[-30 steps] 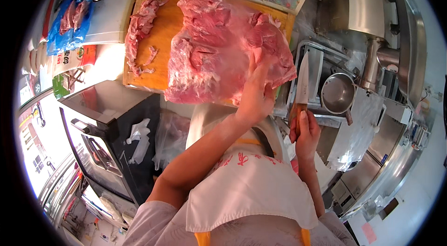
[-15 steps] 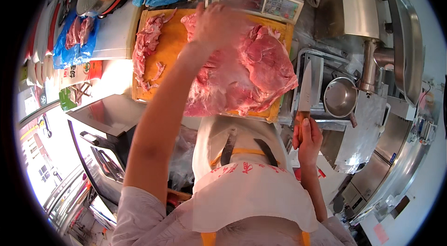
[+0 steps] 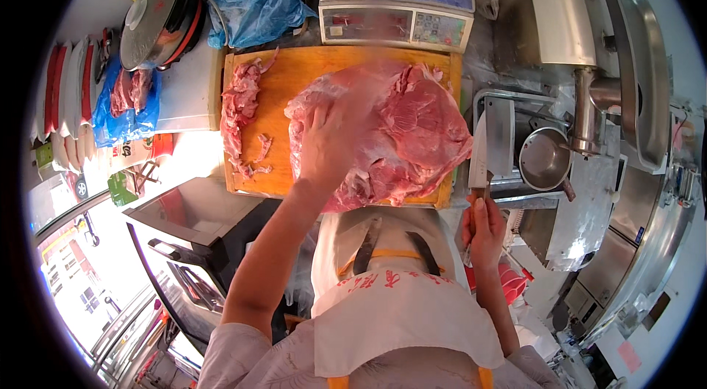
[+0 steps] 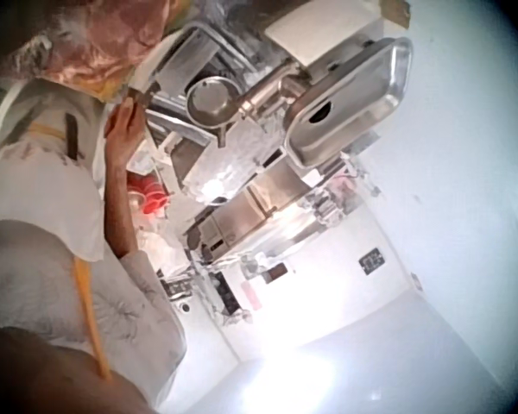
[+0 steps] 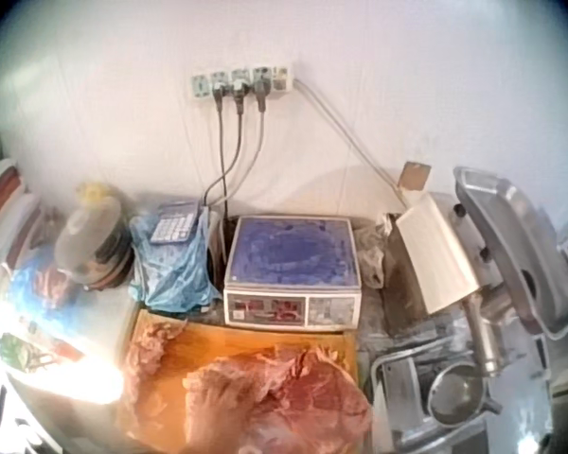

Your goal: The person uses a knife to trim and cut a large piece of raw meat on a yellow cutting board. They separate fat and connective tissue, occasionally lifting and repositioning the meat to access different areas.

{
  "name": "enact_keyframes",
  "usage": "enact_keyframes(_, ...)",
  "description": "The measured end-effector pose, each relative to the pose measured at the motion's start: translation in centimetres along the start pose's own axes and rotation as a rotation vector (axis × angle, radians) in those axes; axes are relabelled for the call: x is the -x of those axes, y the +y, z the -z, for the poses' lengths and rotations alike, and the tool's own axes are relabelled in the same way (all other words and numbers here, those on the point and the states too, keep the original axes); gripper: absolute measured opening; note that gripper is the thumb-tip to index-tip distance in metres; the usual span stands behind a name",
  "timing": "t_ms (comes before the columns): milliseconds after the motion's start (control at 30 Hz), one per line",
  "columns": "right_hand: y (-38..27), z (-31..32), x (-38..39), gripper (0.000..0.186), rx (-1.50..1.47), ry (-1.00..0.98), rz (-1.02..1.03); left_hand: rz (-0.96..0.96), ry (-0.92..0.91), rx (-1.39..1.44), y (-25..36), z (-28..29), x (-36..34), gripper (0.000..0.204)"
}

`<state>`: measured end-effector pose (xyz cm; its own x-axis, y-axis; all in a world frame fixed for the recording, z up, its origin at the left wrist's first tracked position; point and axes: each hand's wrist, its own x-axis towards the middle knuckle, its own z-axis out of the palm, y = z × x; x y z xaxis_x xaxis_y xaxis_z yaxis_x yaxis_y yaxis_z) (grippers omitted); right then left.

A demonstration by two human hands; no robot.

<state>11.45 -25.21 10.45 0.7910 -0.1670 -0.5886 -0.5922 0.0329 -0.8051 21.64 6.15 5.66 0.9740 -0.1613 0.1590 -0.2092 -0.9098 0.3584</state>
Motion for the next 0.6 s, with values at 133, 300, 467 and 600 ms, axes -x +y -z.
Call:
enact_keyframes(133, -0.7, -1.2, 0.0, 0.029, 0.011, -0.022, 0.005, -0.027, 0.0, -0.028, -0.4, -0.8, 1.2, 0.062)
enact_keyframes(300, -0.4, -1.8, 0.3, 0.03, 0.031, 0.0, 0.024, -0.028, -0.001, 0.048, -0.6, 0.1, 0.7, 0.054)
enact_keyframes(467, 0.1, -1.5, 1.0, 0.032, 0.023, 0.043, 0.029, -0.044, -0.049, 0.057, -0.1, 2.3, -0.7, 0.052)
enact_keyframes(600, 0.0, -1.3, 1.5, 0.033, 0.035, 0.065, 0.043, -0.065, -0.085, 0.148, 1.5, 2.3, -3.3, 0.053)
